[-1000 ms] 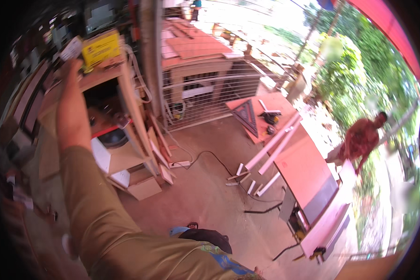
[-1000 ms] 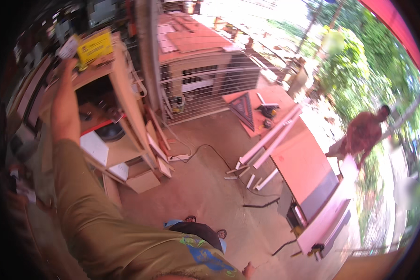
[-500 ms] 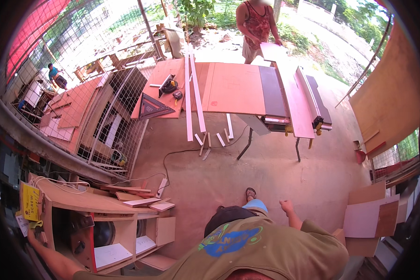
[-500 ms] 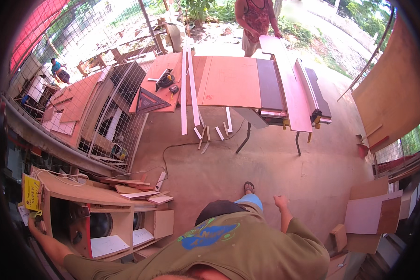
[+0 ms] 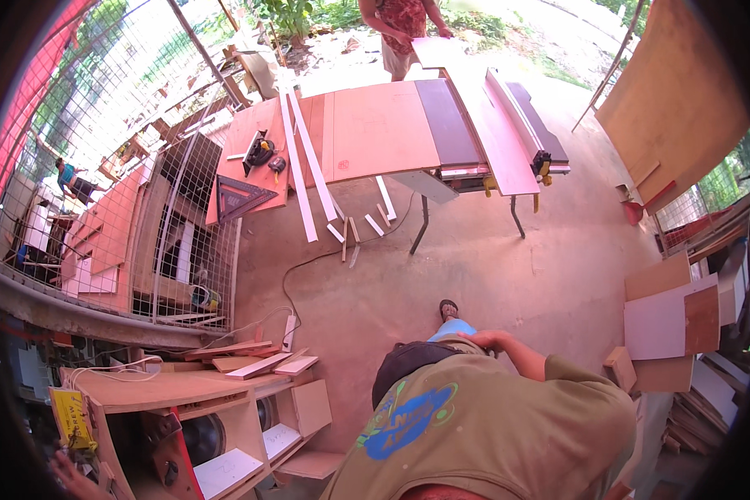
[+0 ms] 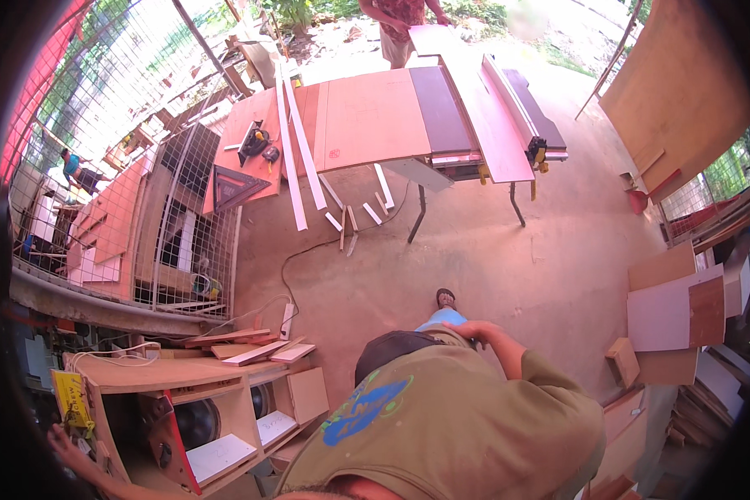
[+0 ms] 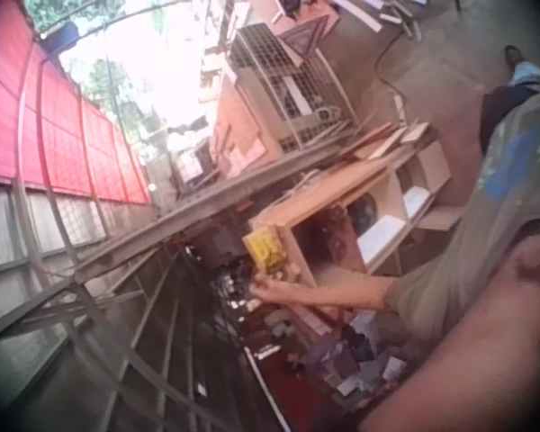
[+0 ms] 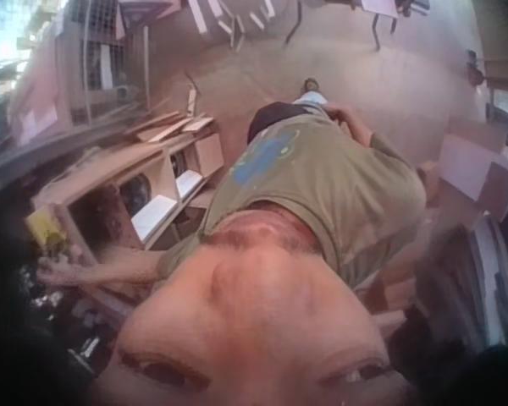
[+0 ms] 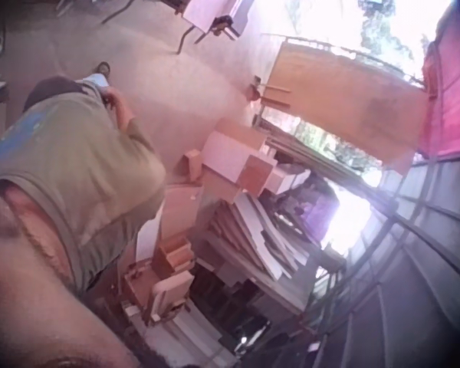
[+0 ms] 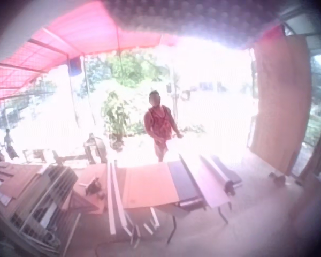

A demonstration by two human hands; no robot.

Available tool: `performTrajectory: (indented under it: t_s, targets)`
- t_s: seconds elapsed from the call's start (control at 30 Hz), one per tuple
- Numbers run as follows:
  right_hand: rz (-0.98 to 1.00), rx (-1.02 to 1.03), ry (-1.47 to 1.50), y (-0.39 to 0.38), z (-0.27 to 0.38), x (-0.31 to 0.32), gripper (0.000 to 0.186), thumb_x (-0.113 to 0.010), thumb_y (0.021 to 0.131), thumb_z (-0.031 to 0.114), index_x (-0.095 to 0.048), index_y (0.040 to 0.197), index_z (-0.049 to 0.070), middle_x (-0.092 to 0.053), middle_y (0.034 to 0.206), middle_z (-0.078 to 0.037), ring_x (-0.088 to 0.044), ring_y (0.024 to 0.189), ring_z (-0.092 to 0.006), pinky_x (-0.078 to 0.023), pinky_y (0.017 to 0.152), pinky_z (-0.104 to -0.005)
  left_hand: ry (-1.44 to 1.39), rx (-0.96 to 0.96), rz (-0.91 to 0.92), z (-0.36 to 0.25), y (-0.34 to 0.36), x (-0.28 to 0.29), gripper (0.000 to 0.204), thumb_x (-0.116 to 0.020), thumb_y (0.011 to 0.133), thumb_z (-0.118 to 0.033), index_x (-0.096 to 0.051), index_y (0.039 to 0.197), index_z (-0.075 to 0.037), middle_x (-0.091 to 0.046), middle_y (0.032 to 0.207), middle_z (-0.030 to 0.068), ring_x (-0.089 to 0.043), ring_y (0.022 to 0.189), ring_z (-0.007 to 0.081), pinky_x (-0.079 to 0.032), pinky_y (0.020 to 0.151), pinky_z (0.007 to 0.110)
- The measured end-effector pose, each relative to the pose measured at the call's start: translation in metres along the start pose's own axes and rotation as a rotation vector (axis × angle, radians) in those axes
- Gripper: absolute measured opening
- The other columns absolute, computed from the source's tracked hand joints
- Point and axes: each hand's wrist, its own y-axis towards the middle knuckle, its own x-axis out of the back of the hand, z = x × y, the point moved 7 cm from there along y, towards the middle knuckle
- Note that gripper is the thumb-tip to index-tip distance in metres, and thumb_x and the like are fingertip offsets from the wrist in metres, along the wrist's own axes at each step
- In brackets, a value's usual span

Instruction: The person measures a table saw with a tape measure, then picks up a large white board and cuts it into strips using the table saw. The person handles the board with both hands and guides it through the saw blade multiple times.

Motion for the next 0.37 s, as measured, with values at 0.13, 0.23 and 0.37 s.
performTrajectory:
  t_s: [0.13,0.23,0.37]
  targets:
    - [-0.372,0.685,-0.297,-0.081,0.139,0.017,0.073,-0.059,0.097,0.065,-0.071,0.124,-0.002,-0.073,0.121,-0.024,-0.069,0.115,-0.0391,-0.052,0.101,-0.0451,-0.688,0.075,0.437,-0.139,-0.179,-0.221,0.038,-0.058,0.108,-0.017,-0.054,0.143,0.000,-0.062,0.133,0.0101,-0.062,0.116,0.0186,-0.050,0.100,0.033]
    - [-0.063,0.944,-0.067,-0.145,0.212,0.008,0.067,-0.055,0.104,0.060,-0.067,0.134,0.001,-0.073,0.124,-0.017,-0.068,0.118,-0.0291,-0.051,0.102,-0.0418,-1.195,0.346,0.818,-0.255,-0.299,-0.388,0.034,-0.062,0.104,-0.008,-0.055,0.137,0.000,-0.063,0.131,0.0100,-0.065,0.109,0.0186,-0.052,0.100,0.031]
    - [0.326,0.975,0.383,-0.214,0.191,0.036,0.073,-0.052,0.103,0.066,-0.060,0.145,0.006,-0.069,0.133,-0.011,-0.063,0.126,-0.0224,-0.046,0.111,-0.0432,-1.608,0.398,1.205,-0.387,-0.416,-0.486,0.033,-0.068,0.102,-0.013,-0.057,0.131,-0.005,-0.063,0.132,0.0150,-0.065,0.110,0.0243,-0.052,0.103,0.041]
